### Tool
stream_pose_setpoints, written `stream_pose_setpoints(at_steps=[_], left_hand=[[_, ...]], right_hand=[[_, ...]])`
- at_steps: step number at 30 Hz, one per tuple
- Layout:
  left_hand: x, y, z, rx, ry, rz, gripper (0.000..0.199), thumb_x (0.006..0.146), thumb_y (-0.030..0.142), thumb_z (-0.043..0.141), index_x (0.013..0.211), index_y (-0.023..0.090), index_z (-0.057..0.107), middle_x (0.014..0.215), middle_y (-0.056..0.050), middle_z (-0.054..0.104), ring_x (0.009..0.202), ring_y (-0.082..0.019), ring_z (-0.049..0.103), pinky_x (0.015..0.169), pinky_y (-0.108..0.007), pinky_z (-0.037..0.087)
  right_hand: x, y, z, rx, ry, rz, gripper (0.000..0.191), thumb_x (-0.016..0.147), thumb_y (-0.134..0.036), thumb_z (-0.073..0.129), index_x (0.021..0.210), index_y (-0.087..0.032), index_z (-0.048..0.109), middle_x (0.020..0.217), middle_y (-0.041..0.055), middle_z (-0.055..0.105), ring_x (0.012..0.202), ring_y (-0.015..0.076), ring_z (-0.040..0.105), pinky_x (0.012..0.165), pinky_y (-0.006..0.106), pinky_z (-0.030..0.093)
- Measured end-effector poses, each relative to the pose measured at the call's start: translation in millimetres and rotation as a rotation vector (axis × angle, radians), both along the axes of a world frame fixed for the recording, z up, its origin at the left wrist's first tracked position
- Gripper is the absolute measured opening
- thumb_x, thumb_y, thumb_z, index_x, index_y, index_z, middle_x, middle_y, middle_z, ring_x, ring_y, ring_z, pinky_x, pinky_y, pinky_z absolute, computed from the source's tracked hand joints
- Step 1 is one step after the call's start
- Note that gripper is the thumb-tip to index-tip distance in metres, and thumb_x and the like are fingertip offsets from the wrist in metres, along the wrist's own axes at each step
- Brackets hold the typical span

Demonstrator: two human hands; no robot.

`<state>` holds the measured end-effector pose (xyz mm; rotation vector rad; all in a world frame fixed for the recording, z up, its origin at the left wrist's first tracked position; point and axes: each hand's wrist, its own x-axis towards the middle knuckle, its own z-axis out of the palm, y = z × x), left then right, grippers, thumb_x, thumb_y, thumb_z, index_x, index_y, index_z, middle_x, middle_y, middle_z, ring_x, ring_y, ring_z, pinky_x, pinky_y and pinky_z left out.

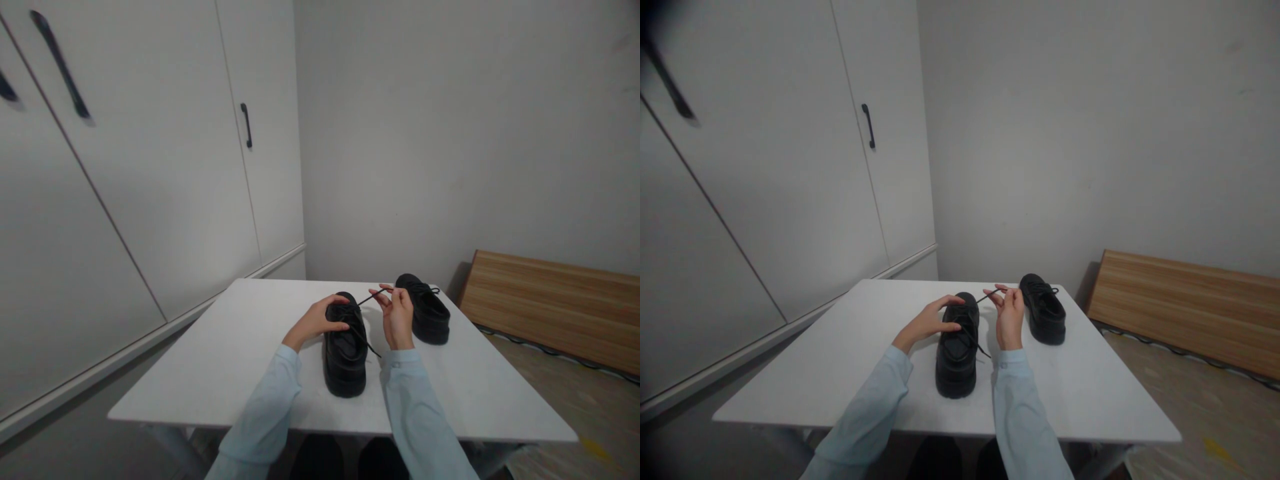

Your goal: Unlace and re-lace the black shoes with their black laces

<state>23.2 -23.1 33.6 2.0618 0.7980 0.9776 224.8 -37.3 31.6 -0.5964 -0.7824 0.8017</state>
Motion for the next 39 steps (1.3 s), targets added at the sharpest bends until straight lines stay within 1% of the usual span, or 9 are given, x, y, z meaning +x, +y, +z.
stream_pose_setpoints(at_steps=[11, 15, 19, 22, 25, 28, 31, 35, 39], left_hand=[[-4, -2, 3.5, -0.022, 0.038, 0.015, 0.049, 0.064, 0.035, 0.077, 0.109, 0.021, 0.063, 0.117, -0.006, 0.062, 0.113, -0.023, 0.054, 0.101, -0.035, 0.037], [-4, -4, 4.5, -0.025, 0.037, -0.001, 0.048, 0.066, 0.035, 0.076, 0.109, 0.022, 0.063, 0.118, -0.006, 0.061, 0.114, -0.022, 0.053, 0.100, -0.034, 0.036], [-4, -5, 5.2, -0.017, 0.040, -0.011, 0.047, 0.067, 0.036, 0.076, 0.109, 0.022, 0.063, 0.117, -0.006, 0.061, 0.114, -0.022, 0.053, 0.100, -0.034, 0.037], [-4, -5, 6.2, 0.009, 0.038, -0.025, 0.045, 0.068, 0.037, 0.075, 0.108, 0.022, 0.063, 0.116, -0.006, 0.062, 0.112, -0.022, 0.054, 0.100, -0.035, 0.037], [-1, -7, 6.9, 0.059, 0.013, -0.049, 0.041, 0.070, 0.038, 0.074, 0.106, 0.022, 0.065, 0.113, -0.007, 0.062, 0.111, -0.022, 0.054, 0.102, -0.036, 0.036], [2, -8, 6.6, 0.088, 0.006, -0.038, 0.032, 0.074, 0.040, 0.070, 0.099, 0.021, 0.069, 0.114, -0.008, 0.061, 0.112, -0.022, 0.054, 0.104, -0.037, 0.035], [6, -9, 5.6, 0.104, 0.014, -0.002, 0.025, 0.079, 0.041, 0.064, 0.093, 0.021, 0.071, 0.114, -0.009, 0.060, 0.112, -0.022, 0.054, 0.103, -0.037, 0.036], [10, -9, 4.5, 0.123, 0.003, 0.032, 0.023, 0.082, 0.039, 0.060, 0.089, 0.020, 0.073, 0.113, -0.009, 0.060, 0.111, -0.022, 0.054, 0.102, -0.036, 0.037], [13, -9, 3.1, 0.129, 0.013, 0.047, 0.020, 0.080, 0.037, 0.063, 0.083, 0.020, 0.073, 0.112, -0.009, 0.061, 0.108, -0.022, 0.056, 0.099, -0.036, 0.039]], right_hand=[[21, 1, 1.3, -0.027, 0.193, -0.150, 0.025, 0.081, -0.040, 0.058, 0.077, -0.021, 0.043, 0.084, -0.0026, 0.063, 0.066, 0.0135, 0.069, 0.083, 0.043, 0.052], [28, 0, 1.3, -0.070, 0.240, -0.191, 0.019, 0.085, -0.036, 0.052, 0.077, -0.022, 0.042, 0.080, -0.0045, 0.063, 0.061, 0.0123, 0.067, 0.076, 0.041, 0.053], [28, -2, 2.4, -0.075, 0.216, -0.199, 0.019, 0.086, -0.037, 0.050, 0.077, -0.023, 0.041, 0.071, -0.0065, 0.062, 0.051, 0.0099, 0.061, 0.067, 0.035, 0.053], [23, -4, 4.5, -0.039, 0.129, -0.166, 0.024, 0.083, -0.043, 0.056, 0.077, -0.022, 0.044, 0.061, -0.0083, 0.056, 0.046, 0.0077, 0.053, 0.060, 0.028, 0.050], [17, -7, 6.4, -0.054, -0.035, -0.076, 0.028, 0.076, -0.046, 0.064, 0.079, -0.020, 0.054, 0.058, -0.0075, 0.052, 0.048, 0.0072, 0.047, 0.056, 0.024, 0.045], [12, -9, 7.3, -0.112, -0.275, 0.031, 0.030, 0.073, -0.046, 0.069, 0.079, -0.017, 0.063, 0.057, -0.0049, 0.052, 0.051, 0.0090, 0.046, 0.054, 0.024, 0.040], [9, -11, 8.1, -0.137, -0.460, 0.100, 0.028, 0.070, -0.042, 0.072, 0.076, -0.016, 0.066, 0.058, -0.0022, 0.056, 0.055, 0.0114, 0.048, 0.054, 0.025, 0.038], [7, -12, 9.4, -0.175, -0.621, 0.108, 0.022, 0.068, -0.038, 0.072, 0.068, -0.016, 0.067, 0.062, 0.0005, 0.063, 0.060, 0.0142, 0.054, 0.059, 0.027, 0.040], [6, -10, 9.7, -0.179, -0.764, 0.068, 0.017, 0.069, -0.035, 0.068, 0.065, -0.018, 0.068, 0.065, 0.0019, 0.066, 0.066, 0.0173, 0.058, 0.067, 0.030, 0.043]])
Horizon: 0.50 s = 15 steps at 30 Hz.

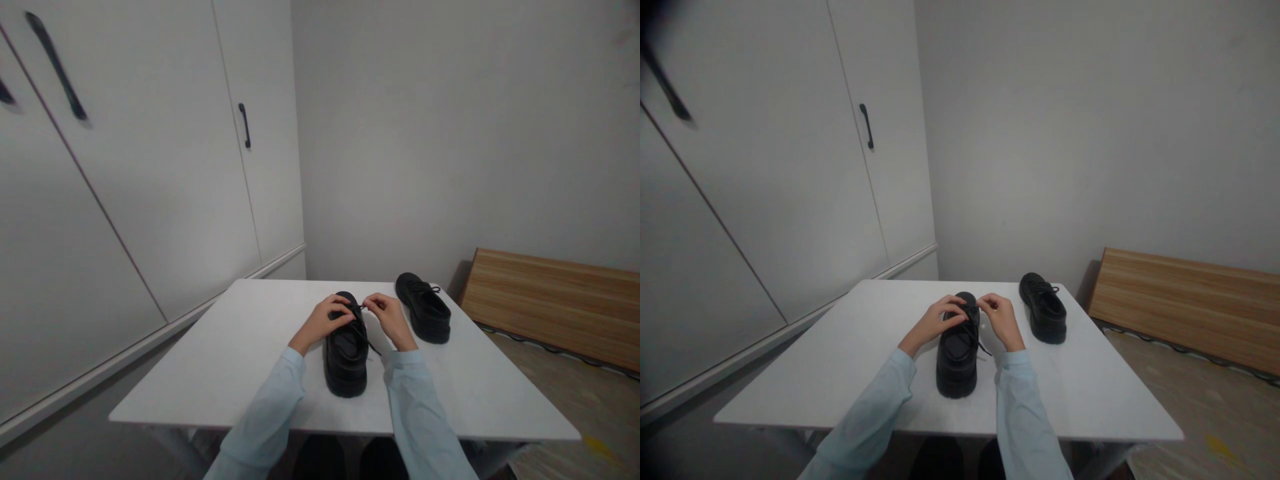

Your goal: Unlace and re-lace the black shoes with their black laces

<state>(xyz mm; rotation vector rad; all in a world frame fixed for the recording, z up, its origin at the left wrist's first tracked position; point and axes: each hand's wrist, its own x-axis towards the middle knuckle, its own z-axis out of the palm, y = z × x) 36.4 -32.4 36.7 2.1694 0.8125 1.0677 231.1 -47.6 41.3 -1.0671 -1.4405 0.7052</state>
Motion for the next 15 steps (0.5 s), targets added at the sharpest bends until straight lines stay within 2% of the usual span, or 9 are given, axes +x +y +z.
stream_pose_setpoints(at_steps=[7, 15], left_hand=[[4.5, 1.0, -5.3, 0.037, -0.008, 0.058, 0.015, 0.078, 0.033, 0.065, 0.081, 0.022, 0.074, 0.108, -0.007, 0.064, 0.105, -0.022, 0.056, 0.097, -0.037, 0.041], [8.6, 2.7, -9.3, 0.091, -0.011, 0.101, 0.010, 0.076, 0.031, 0.068, 0.078, 0.023, 0.074, 0.104, -0.006, 0.066, 0.102, -0.022, 0.056, 0.094, -0.039, 0.042]], right_hand=[[3.0, 2.6, -4.3, 0.068, -0.155, 0.007, 0.015, 0.071, -0.033, 0.066, 0.064, -0.020, 0.069, 0.067, 0.0015, 0.068, 0.070, 0.0192, 0.059, 0.071, 0.032, 0.044], [4.3, 2.2, -6.1, 0.113, -0.215, -0.024, 0.015, 0.072, -0.033, 0.067, 0.063, -0.021, 0.068, 0.067, 0.0017, 0.067, 0.071, 0.0197, 0.058, 0.071, 0.032, 0.043]])
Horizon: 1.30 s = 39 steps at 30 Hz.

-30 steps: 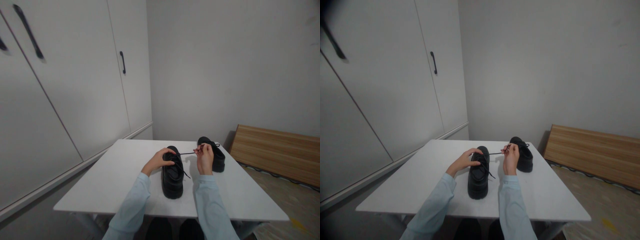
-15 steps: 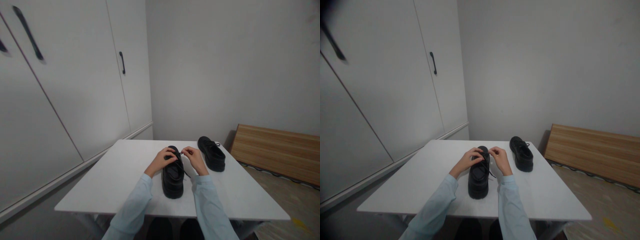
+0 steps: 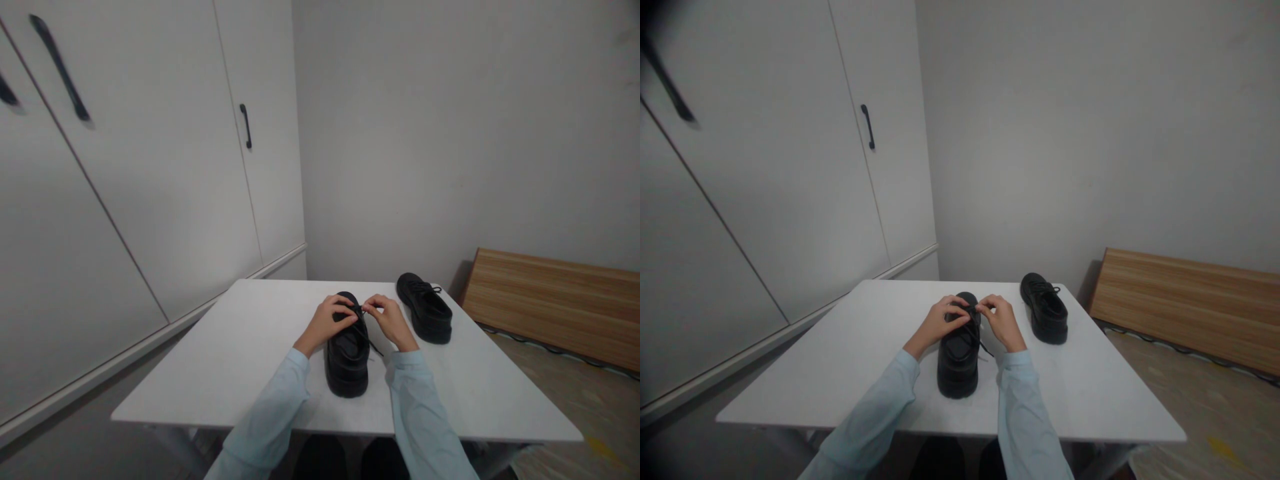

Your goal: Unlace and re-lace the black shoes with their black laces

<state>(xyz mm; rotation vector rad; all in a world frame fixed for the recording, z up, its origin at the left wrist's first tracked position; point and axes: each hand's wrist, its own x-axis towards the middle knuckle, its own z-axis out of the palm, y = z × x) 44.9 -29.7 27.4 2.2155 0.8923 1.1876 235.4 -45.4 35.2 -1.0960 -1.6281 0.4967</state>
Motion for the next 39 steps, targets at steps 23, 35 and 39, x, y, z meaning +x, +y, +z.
stream_pose_setpoints(at_steps=[23, 35, 39], left_hand=[[5, -2, -1.3, 0.021, 0.015, 0.058, 0.004, 0.071, 0.027, 0.072, 0.073, 0.023, 0.072, 0.103, -0.005, 0.061, 0.104, -0.023, 0.053, 0.095, -0.040, 0.041], [2, -7, 8.5, -0.093, -0.209, 0.046, 0.021, 0.085, 0.037, 0.053, 0.082, 0.018, 0.059, 0.089, -0.005, 0.062, 0.091, -0.019, 0.058, 0.088, -0.034, 0.044], [-1, -8, 14.4, -0.311, -0.529, -0.087, 0.028, 0.086, 0.045, 0.052, 0.086, 0.018, 0.051, 0.092, -0.006, 0.065, 0.092, -0.018, 0.062, 0.088, -0.034, 0.047]], right_hand=[[-6, -4, 2.6, -0.072, 0.024, 0.094, 0.012, 0.067, -0.032, 0.073, 0.071, -0.021, 0.074, 0.065, 0.0014, 0.065, 0.064, 0.0170, 0.056, 0.069, 0.032, 0.045], [-6, -4, -6.2, -0.240, 0.112, 0.303, 0.059, 0.059, -0.030, 0.080, 0.114, -0.023, 0.059, 0.116, 0.0076, 0.063, 0.112, 0.0226, 0.056, 0.089, 0.037, 0.045], [-8, -6, -5.3, -0.274, 0.121, 0.302, 0.059, 0.060, -0.033, 0.079, 0.114, -0.023, 0.058, 0.116, 0.0083, 0.062, 0.113, 0.0247, 0.054, 0.083, 0.037, 0.048]])
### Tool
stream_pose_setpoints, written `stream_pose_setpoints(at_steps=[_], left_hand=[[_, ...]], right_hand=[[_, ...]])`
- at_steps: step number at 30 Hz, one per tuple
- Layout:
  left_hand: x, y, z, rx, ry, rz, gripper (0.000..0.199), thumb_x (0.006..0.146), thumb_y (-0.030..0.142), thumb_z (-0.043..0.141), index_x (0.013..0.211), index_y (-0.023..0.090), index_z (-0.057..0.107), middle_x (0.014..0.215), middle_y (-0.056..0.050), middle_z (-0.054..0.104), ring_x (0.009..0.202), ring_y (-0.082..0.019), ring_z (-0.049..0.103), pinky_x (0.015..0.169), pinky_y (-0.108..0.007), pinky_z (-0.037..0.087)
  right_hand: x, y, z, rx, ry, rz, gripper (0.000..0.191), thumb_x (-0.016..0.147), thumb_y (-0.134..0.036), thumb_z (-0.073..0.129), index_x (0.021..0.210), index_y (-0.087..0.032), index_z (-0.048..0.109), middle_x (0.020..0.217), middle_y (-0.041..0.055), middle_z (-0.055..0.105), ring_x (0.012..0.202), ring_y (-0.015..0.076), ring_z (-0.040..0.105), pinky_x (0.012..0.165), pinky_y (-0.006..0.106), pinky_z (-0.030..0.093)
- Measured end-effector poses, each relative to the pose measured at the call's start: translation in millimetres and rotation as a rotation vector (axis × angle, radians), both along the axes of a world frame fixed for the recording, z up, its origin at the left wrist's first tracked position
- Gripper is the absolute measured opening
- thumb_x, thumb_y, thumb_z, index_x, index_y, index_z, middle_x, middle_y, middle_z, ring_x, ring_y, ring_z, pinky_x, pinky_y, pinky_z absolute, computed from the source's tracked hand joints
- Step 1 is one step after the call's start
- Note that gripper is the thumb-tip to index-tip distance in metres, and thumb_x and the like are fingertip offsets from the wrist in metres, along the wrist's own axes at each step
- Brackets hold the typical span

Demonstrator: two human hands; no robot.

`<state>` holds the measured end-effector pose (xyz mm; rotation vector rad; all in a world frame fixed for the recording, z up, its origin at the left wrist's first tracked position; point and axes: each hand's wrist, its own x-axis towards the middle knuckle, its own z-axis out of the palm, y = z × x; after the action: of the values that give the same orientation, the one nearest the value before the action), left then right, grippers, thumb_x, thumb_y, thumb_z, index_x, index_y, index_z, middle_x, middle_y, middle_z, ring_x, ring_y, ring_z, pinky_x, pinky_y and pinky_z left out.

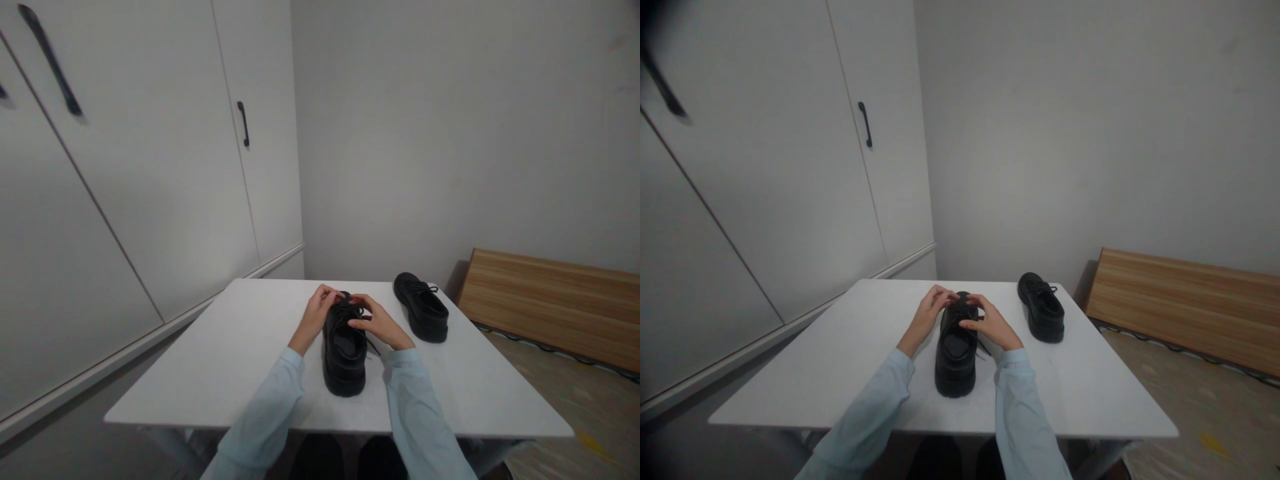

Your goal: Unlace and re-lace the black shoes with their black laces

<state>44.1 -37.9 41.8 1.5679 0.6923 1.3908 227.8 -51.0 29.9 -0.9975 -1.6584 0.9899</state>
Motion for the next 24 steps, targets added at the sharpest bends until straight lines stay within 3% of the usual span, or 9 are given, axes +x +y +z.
stream_pose_setpoints(at_steps=[5, 10, 14, 17, 24], left_hand=[[-1, -3, 4.9, -0.187, -0.345, -0.205, 0.032, 0.084, 0.046, 0.057, 0.087, 0.020, 0.039, 0.090, -0.005, 0.067, 0.086, -0.018, 0.067, 0.081, -0.034, 0.051], [-4, -5, 7.2, -0.203, -0.431, -0.237, 0.031, 0.083, 0.043, 0.060, 0.086, 0.020, 0.040, 0.087, 0.001, 0.062, 0.064, -0.010, 0.062, 0.067, -0.031, 0.056], [-6, -1, 3.8, -0.135, -0.350, -0.169, 0.028, 0.085, 0.044, 0.055, 0.085, 0.020, 0.041, 0.083, 0.004, 0.055, 0.048, -0.004, 0.051, 0.052, -0.025, 0.054], [-6, 3, -0.1, -0.072, -0.292, -0.036, 0.027, 0.087, 0.046, 0.050, 0.085, 0.020, 0.040, 0.080, 0.005, 0.053, 0.042, -0.003, 0.046, 0.042, -0.021, 0.050], [-12, 10, -2.9, 0.004, -0.318, 0.173, 0.027, 0.090, 0.047, 0.045, 0.085, 0.022, 0.037, 0.077, 0.007, 0.049, 0.037, -0.001, 0.041, 0.035, -0.017, 0.044]], right_hand=[[1, -2, 4.4, -0.028, -0.063, 0.045, 0.058, 0.064, -0.033, 0.077, 0.116, -0.023, 0.055, 0.124, 0.0098, 0.056, 0.120, 0.0254, 0.049, 0.085, 0.037, 0.047], [3, 1, 1.0, -0.044, -0.083, 0.052, 0.059, 0.066, -0.035, 0.075, 0.119, -0.022, 0.051, 0.127, 0.0109, 0.054, 0.124, 0.0265, 0.046, 0.087, 0.038, 0.046], [4, 2, -0.9, -0.041, -0.064, 0.068, 0.060, 0.066, -0.036, 0.075, 0.119, -0.022, 0.051, 0.126, 0.0116, 0.054, 0.124, 0.0275, 0.045, 0.087, 0.038, 0.047], [5, 1, -0.2, -0.039, -0.065, 0.077, 0.060, 0.067, -0.037, 0.074, 0.120, -0.022, 0.051, 0.126, 0.0115, 0.054, 0.124, 0.0276, 0.046, 0.088, 0.039, 0.047], [4, 1, -0.9, -0.046, -0.087, 0.078, 0.056, 0.069, -0.039, 0.073, 0.119, -0.023, 0.053, 0.127, 0.0107, 0.053, 0.124, 0.0269, 0.045, 0.088, 0.039, 0.046]])
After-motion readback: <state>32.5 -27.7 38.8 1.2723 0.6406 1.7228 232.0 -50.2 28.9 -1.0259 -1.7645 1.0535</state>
